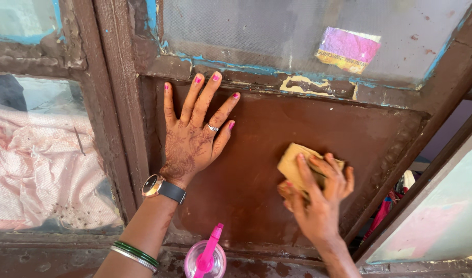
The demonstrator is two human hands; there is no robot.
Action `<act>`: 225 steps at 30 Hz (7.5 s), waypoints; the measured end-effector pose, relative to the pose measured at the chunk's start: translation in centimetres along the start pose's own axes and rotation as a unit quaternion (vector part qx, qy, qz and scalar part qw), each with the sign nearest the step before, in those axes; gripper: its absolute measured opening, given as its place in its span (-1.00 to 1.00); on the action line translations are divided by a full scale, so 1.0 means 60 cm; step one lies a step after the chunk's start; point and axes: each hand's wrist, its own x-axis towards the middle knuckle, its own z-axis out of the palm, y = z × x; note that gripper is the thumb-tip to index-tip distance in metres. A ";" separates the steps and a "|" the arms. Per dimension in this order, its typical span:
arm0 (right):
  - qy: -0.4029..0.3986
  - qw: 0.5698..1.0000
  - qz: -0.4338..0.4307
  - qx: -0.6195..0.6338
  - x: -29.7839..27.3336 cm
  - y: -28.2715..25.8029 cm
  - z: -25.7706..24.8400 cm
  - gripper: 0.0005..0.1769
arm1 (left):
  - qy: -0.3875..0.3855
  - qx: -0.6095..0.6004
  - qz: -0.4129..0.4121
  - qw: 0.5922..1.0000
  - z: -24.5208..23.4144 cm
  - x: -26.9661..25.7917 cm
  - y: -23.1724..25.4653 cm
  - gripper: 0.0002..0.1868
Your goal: The person sprays liquid onto a door and window panes and wipes the surface with a cloth, cleaning both the wood and the glass.
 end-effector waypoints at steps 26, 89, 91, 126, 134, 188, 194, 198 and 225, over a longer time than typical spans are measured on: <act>0.091 0.994 0.029 0.061 0.013 0.033 -0.021 -0.36 | -0.001 -0.007 -0.009 1.000 0.003 -0.001 0.000 -0.45; 0.061 0.991 0.001 0.123 0.100 -0.104 0.030 -0.30 | 0.013 0.002 -0.002 1.000 0.004 -0.001 0.006 -0.47; 0.042 0.990 -0.019 0.130 0.078 -0.110 0.041 -0.30 | 0.005 0.012 -0.006 1.000 0.003 -0.001 0.005 -0.47; 0.089 0.985 0.007 0.147 0.126 -0.059 0.000 -0.28 | 0.031 0.050 -0.011 0.998 -0.017 -0.009 -0.035 -0.42; -0.016 0.981 -0.049 0.189 0.086 -0.103 0.032 -0.32 | 0.027 0.046 -0.004 0.999 -0.015 -0.015 -0.039 -0.42; 0.094 0.989 -0.051 0.106 0.226 -0.100 -0.056 -0.35 | 0.003 0.018 -0.012 1.000 -0.037 -0.010 -0.034 -0.35; 0.108 0.991 0.019 0.072 0.217 -0.089 -0.069 -0.30 | 0.016 0.024 -0.013 0.999 -0.033 -0.010 -0.032 -0.35; 0.092 0.990 -0.005 0.109 0.231 -0.134 -0.051 -0.27 | 0.012 0.029 -0.013 0.999 -0.034 -0.011 -0.031 -0.34; 0.014 0.985 -0.117 0.122 0.225 -0.178 0.000 -0.31 | -0.002 -0.007 -0.011 1.000 -0.033 -0.014 -0.040 -0.29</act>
